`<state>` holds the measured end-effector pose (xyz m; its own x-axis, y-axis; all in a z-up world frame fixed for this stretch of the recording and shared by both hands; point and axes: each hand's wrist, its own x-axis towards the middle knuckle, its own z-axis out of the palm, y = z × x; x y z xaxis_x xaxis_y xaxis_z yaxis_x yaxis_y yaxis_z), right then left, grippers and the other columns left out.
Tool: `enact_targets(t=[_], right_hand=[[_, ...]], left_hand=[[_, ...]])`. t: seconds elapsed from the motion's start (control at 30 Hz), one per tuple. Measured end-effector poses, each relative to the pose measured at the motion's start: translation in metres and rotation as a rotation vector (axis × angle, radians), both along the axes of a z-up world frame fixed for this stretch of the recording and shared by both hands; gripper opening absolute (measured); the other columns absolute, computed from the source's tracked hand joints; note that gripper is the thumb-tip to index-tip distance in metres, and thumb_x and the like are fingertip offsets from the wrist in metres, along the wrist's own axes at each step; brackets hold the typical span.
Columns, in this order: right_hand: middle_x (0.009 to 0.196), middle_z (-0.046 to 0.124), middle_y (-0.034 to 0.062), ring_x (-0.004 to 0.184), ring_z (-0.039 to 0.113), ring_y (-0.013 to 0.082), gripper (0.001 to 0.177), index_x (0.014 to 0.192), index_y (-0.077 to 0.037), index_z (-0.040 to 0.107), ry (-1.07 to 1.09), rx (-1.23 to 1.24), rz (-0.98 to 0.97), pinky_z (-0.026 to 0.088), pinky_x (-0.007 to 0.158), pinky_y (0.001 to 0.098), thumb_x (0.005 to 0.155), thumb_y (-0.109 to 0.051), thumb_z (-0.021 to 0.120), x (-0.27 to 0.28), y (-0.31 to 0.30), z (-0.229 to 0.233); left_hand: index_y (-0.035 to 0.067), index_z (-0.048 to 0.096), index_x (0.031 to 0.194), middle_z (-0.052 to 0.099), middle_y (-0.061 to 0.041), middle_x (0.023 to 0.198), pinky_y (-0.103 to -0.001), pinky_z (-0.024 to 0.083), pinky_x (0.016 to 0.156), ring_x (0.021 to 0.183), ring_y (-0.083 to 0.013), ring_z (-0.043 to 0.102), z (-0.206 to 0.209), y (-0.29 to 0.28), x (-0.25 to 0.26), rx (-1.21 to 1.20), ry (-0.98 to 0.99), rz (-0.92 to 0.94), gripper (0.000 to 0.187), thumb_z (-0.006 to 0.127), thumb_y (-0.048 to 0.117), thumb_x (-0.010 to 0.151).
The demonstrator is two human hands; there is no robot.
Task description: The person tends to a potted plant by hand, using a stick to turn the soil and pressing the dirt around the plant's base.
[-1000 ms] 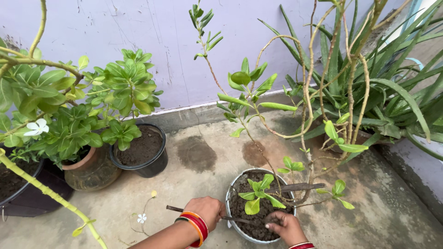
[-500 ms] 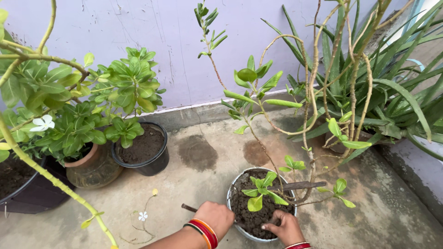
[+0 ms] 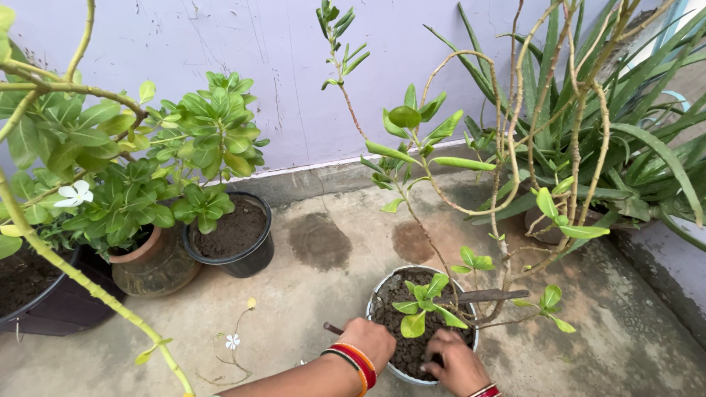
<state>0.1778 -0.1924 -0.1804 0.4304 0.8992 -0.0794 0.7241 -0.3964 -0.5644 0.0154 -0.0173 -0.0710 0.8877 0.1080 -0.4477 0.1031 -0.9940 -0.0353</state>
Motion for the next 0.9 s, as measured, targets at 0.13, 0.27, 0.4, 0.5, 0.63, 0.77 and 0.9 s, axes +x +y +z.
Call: enact_targets(t=[0.13, 0.27, 0.4, 0.5, 0.63, 0.77, 0.9], right_hand=[[0.113, 0.065, 0.008, 0.115, 0.064, 0.0289, 0.039, 0.109, -0.014, 0.074, 0.068, -0.111, 0.271, 0.052, 0.096, 0.0397, 0.072, -0.004, 0.08, -0.005, 0.009, 0.008], [0.136, 0.059, 0.015, 0.116, 0.059, 0.0372, 0.04, 0.107, -0.013, 0.076, -0.143, -0.057, 0.429, 0.049, 0.092, 0.0457, 0.071, 0.002, 0.077, -0.007, 0.017, -0.006], [0.132, 0.062, 0.0145, 0.115, 0.063, 0.0369, 0.029, 0.11, -0.013, 0.074, -0.26, -0.081, 0.484, 0.051, 0.095, 0.045, 0.083, -0.002, 0.074, -0.002, 0.014, -0.016], [0.121, 0.068, 0.0109, 0.114, 0.065, 0.0326, 0.041, 0.117, -0.011, 0.068, -0.067, -0.119, 0.293, 0.052, 0.095, 0.04, 0.078, -0.008, 0.082, 0.008, 0.002, -0.029], [0.096, 0.079, 0.0051, 0.089, 0.073, 0.0143, 0.037, 0.114, -0.005, 0.069, 0.584, 0.27, -0.236, 0.059, 0.083, 0.0284, 0.079, 0.0, 0.079, 0.017, -0.004, -0.083], [0.092, 0.077, 0.0029, 0.085, 0.072, 0.0103, 0.036, 0.112, 0.003, 0.067, 0.815, 0.459, -0.377, 0.059, 0.079, 0.0273, 0.077, 0.005, 0.077, 0.022, -0.004, -0.114], [0.088, 0.074, 0.0054, 0.081, 0.068, 0.0116, 0.03, 0.108, 0.008, 0.069, 0.829, 0.446, -0.409, 0.056, 0.076, 0.0283, 0.081, 0.005, 0.081, 0.022, -0.004, -0.115]], left_hand=[[0.009, 0.078, 0.105, 0.078, -0.012, 0.102, -0.048, 0.061, 0.071, 0.095, -0.0326, 0.077, 0.005, -0.002, 0.007, 0.025, 0.003, 0.007, 0.021, 0.059, 0.01, 0.096], [0.009, 0.078, 0.107, 0.078, -0.013, 0.103, -0.051, 0.06, 0.073, 0.097, -0.0329, 0.076, 0.008, -0.006, 0.011, 0.039, 0.018, 0.0, 0.021, 0.06, 0.012, 0.096], [0.008, 0.077, 0.11, 0.078, -0.015, 0.106, -0.053, 0.06, 0.076, 0.098, -0.0344, 0.076, 0.008, -0.007, 0.012, 0.065, 0.019, -0.016, 0.023, 0.061, 0.013, 0.095], [0.008, 0.077, 0.112, 0.077, -0.016, 0.11, -0.055, 0.059, 0.078, 0.102, -0.0352, 0.074, 0.007, -0.005, 0.014, 0.03, 0.038, 0.012, 0.024, 0.06, 0.014, 0.096], [0.008, 0.077, 0.112, 0.077, -0.015, 0.11, -0.053, 0.059, 0.079, 0.103, -0.0348, 0.074, 0.006, 0.0, 0.014, 0.01, 0.038, 0.022, 0.024, 0.059, 0.013, 0.097], [0.009, 0.077, 0.112, 0.077, -0.014, 0.111, -0.049, 0.06, 0.079, 0.103, -0.0327, 0.075, 0.009, 0.001, 0.015, 0.008, 0.032, 0.05, 0.024, 0.058, 0.013, 0.098], [0.009, 0.077, 0.112, 0.077, -0.012, 0.111, -0.048, 0.06, 0.078, 0.103, -0.0321, 0.074, 0.009, -0.003, 0.014, 0.018, 0.065, 0.035, 0.024, 0.06, 0.012, 0.096]])
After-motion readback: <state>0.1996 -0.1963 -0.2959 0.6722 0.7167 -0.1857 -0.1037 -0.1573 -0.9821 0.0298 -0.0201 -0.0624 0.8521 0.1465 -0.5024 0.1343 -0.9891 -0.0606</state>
